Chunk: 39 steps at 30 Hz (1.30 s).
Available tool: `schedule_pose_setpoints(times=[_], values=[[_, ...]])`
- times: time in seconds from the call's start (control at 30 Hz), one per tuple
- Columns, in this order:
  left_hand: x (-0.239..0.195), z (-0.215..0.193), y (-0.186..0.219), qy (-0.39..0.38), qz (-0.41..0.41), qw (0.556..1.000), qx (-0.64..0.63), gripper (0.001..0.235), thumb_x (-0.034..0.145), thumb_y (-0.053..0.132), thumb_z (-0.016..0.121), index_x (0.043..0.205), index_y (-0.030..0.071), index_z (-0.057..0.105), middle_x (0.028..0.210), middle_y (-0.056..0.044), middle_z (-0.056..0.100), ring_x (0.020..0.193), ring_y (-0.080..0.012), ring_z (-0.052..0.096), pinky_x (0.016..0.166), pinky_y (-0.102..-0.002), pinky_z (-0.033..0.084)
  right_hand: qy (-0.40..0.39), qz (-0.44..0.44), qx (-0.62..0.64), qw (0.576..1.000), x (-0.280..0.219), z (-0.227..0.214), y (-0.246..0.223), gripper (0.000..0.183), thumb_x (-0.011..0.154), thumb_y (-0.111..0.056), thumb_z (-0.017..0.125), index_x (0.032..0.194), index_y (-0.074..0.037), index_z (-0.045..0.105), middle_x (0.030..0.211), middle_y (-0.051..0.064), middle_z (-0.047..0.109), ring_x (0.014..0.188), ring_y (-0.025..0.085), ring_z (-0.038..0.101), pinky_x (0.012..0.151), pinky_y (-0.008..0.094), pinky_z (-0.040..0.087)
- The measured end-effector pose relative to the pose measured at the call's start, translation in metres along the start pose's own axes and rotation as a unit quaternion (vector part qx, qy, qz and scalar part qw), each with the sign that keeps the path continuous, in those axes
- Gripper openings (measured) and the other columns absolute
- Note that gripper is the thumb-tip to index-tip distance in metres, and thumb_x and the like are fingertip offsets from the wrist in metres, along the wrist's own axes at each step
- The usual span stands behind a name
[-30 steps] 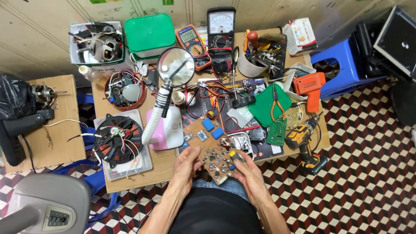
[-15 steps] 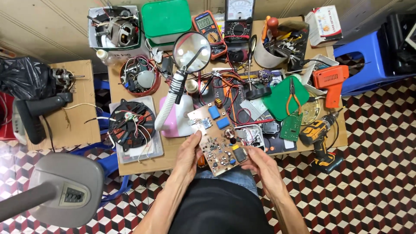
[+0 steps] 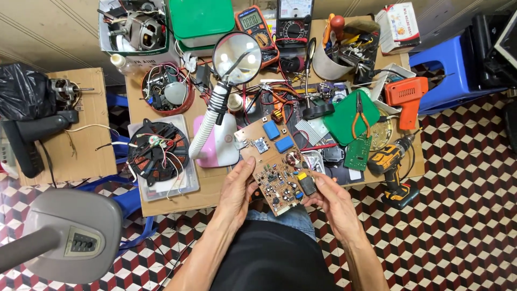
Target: The person uses a heat gun to apply heat to a green circuit board while holding it with their left hand. They flip the board over to inspect the other side, then retrieve a soldering iron from a blue cabinet. The person then uses the soldering iron and heat gun together on the circuit board.
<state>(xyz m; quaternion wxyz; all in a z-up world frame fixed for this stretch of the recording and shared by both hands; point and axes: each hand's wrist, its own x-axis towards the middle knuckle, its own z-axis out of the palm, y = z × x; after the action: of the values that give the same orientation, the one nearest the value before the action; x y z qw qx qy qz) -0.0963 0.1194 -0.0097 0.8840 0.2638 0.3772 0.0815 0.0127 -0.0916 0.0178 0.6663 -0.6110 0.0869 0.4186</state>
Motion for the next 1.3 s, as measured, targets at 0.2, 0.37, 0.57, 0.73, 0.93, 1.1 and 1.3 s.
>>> schedule_pose_setpoints(times=[0.2,0.37,0.57,0.73,0.93,1.1,1.3], values=[[0.017,-0.032,-0.027,-0.002,-0.006,0.998,-0.069,0.024,0.100,0.025,0.071,0.118,0.009,0.069,0.101,0.002,0.073,0.081,-0.0054,0.064,0.063,-0.020,0.048,-0.012,-0.040,0.001,0.999,0.003,0.001,0.005,0.055,0.098,-0.029,0.060,0.138,0.008,0.057,0.105,0.012,0.071,0.084,0.018,0.067,0.078,0.033,0.056],[0.007,-0.022,-0.016,0.006,-0.013,0.998,-0.056,0.030,0.097,0.027,0.067,0.120,0.009,0.067,0.105,0.000,0.074,0.087,-0.0065,0.067,0.071,-0.022,0.053,0.000,-0.023,-0.097,0.995,0.008,0.007,0.000,0.054,0.093,-0.030,0.067,0.137,0.002,0.063,0.104,0.010,0.073,0.088,0.015,0.064,0.084,0.032,0.051],[-0.003,-0.006,-0.005,-0.026,0.026,0.999,0.008,0.032,0.101,0.031,0.063,0.123,0.009,0.068,0.106,0.002,0.073,0.086,-0.0034,0.062,0.073,-0.020,0.051,0.015,-0.017,-0.101,0.995,0.016,0.009,0.001,0.047,0.091,-0.030,0.069,0.128,-0.001,0.068,0.107,0.004,0.075,0.099,0.010,0.064,0.093,0.028,0.046],[-0.013,0.012,0.004,-0.001,0.023,0.998,0.054,0.029,0.098,0.030,0.060,0.117,0.009,0.067,0.103,0.005,0.074,0.088,-0.0005,0.065,0.077,-0.018,0.052,0.023,-0.038,-0.112,0.993,0.021,-0.001,0.006,0.038,0.093,-0.028,0.069,0.119,-0.001,0.070,0.103,0.004,0.075,0.097,0.011,0.064,0.092,0.029,0.047],[-0.011,0.014,-0.002,-0.012,0.057,0.992,0.113,0.027,0.103,0.032,0.063,0.106,0.006,0.070,0.081,0.006,0.061,0.069,-0.0029,0.045,0.060,-0.020,0.036,0.023,-0.062,-0.114,0.991,0.024,-0.008,0.013,0.034,0.095,-0.027,0.067,0.116,-0.001,0.071,0.099,0.005,0.075,0.092,0.011,0.064,0.089,0.028,0.047],[-0.011,0.015,-0.006,0.003,0.044,0.996,0.081,0.026,0.100,0.029,0.064,0.110,0.006,0.072,0.086,0.005,0.067,0.070,-0.0030,0.049,0.065,-0.020,0.042,0.042,-0.049,-0.089,0.994,0.024,-0.009,0.017,0.033,0.094,-0.024,0.068,0.114,0.000,0.071,0.098,0.004,0.076,0.090,0.008,0.064,0.087,0.026,0.047],[-0.008,0.005,-0.018,-0.022,0.034,0.998,0.037,0.031,0.102,0.031,0.065,0.118,0.005,0.071,0.096,0.001,0.071,0.075,-0.0055,0.055,0.069,-0.023,0.047,0.036,-0.052,-0.087,0.994,0.021,-0.012,0.020,0.036,0.096,-0.028,0.068,0.113,0.003,0.072,0.087,0.004,0.071,0.077,0.010,0.060,0.074,0.028,0.048]])
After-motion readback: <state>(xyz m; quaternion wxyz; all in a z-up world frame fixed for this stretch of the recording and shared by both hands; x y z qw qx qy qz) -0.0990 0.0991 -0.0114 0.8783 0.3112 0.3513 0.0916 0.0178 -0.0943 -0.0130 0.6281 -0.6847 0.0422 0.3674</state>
